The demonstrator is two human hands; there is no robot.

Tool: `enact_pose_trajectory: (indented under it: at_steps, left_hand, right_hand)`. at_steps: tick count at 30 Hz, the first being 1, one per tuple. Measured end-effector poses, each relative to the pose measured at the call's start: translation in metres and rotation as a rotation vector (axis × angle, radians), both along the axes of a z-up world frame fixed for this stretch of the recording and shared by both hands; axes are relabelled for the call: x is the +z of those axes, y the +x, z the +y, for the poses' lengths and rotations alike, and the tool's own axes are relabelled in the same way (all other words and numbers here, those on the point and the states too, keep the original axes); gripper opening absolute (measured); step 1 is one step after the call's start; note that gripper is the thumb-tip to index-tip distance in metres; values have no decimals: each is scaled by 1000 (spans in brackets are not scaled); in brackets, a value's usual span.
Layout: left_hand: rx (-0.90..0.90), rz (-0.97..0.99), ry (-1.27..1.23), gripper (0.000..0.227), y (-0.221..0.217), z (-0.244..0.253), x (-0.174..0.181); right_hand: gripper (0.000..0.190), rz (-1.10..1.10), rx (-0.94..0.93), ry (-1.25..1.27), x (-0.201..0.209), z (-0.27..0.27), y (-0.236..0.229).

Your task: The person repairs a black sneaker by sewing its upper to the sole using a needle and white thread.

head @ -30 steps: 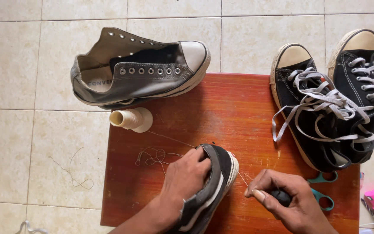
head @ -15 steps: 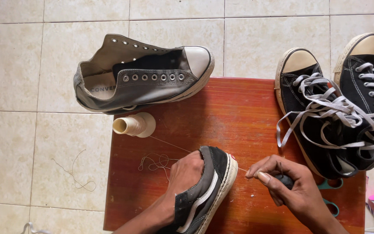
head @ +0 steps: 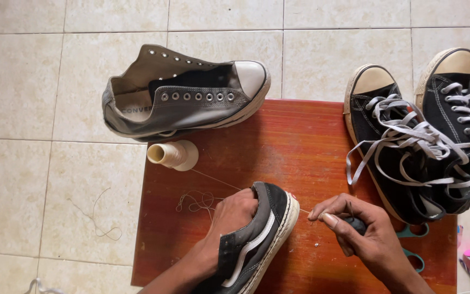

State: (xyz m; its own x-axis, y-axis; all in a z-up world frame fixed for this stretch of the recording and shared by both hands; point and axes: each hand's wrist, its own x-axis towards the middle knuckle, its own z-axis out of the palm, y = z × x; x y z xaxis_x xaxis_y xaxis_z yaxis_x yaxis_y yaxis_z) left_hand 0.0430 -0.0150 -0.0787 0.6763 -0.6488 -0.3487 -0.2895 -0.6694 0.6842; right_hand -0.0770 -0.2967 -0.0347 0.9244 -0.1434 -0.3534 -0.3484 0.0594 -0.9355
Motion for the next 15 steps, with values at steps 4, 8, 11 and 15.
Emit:
enact_pose_trajectory:
  at_steps: [4,8,11,15]
  left_hand:
    - [-37,-36,-26,25,6,6,5]
    - [-10,121,20,18,18,5,40]
    - [-53,191,-5,19,24,13,41]
    - [-122,360,35,32,32,19,60]
  right_hand:
    - [18,-10,21,24,1,6,-5]
    - [32,62,104,131,0,21,-14]
    - [34,75,77,239,-11,34,-27]
    - [34,64,131,377,-18,51,-36]
